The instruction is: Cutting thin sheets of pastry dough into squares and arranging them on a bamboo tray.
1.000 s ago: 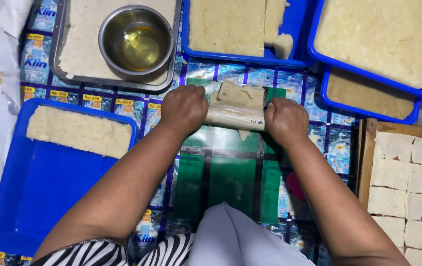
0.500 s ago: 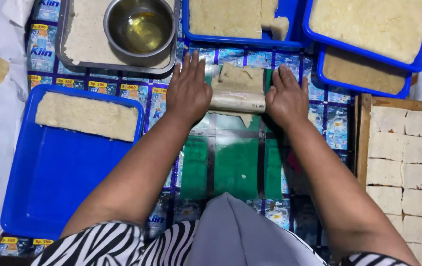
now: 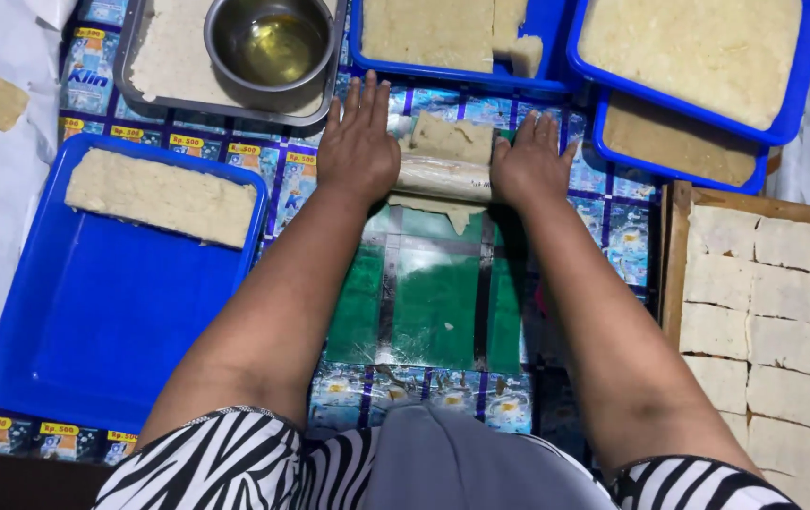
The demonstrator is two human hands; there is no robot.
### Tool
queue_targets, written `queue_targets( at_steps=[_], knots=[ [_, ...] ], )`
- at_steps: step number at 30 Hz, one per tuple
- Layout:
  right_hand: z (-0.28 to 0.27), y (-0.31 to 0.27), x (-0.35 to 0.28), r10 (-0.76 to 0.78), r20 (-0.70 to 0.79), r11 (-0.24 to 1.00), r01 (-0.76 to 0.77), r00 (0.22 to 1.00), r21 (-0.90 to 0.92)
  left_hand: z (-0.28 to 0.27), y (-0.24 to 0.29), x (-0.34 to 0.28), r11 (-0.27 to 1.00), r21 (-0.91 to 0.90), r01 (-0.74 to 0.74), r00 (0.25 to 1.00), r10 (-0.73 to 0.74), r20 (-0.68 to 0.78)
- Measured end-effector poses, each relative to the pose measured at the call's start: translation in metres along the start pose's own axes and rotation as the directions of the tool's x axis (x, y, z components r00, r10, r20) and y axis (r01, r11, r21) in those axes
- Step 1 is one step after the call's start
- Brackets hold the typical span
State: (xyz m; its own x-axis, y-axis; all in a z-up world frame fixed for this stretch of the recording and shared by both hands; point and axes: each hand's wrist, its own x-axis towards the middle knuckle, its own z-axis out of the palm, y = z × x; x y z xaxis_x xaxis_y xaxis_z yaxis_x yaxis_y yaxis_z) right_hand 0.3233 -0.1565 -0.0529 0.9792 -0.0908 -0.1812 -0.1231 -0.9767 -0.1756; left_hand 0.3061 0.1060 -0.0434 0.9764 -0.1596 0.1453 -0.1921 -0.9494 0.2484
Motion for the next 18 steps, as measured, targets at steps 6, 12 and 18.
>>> queue_targets(
  at_steps=[6, 12, 18],
  knots=[
    [0.03, 0.018, -0.036, -0.225, -0.184, 0.973, 0.211, 0.957, -0.089, -0.009, 0.011, -0.039, 1.0, 0.017, 0.02, 1.0, -0.02, 0.002],
    [0.02, 0.013, -0.112, -0.381, -0.439, 0.92, 0.382, 0.814, -0.09, -0.021, 0.022, -0.099, 0.999, 0.017, -0.045, 0.995, 0.047, -0.092],
    [0.02, 0.013, -0.077, -0.339, -0.403, 0.937, 0.341, 0.85, -0.07, 0.006, 0.007, -0.065, 0.999, 0.037, -0.035, 0.99, 0.04, -0.139]
  ],
)
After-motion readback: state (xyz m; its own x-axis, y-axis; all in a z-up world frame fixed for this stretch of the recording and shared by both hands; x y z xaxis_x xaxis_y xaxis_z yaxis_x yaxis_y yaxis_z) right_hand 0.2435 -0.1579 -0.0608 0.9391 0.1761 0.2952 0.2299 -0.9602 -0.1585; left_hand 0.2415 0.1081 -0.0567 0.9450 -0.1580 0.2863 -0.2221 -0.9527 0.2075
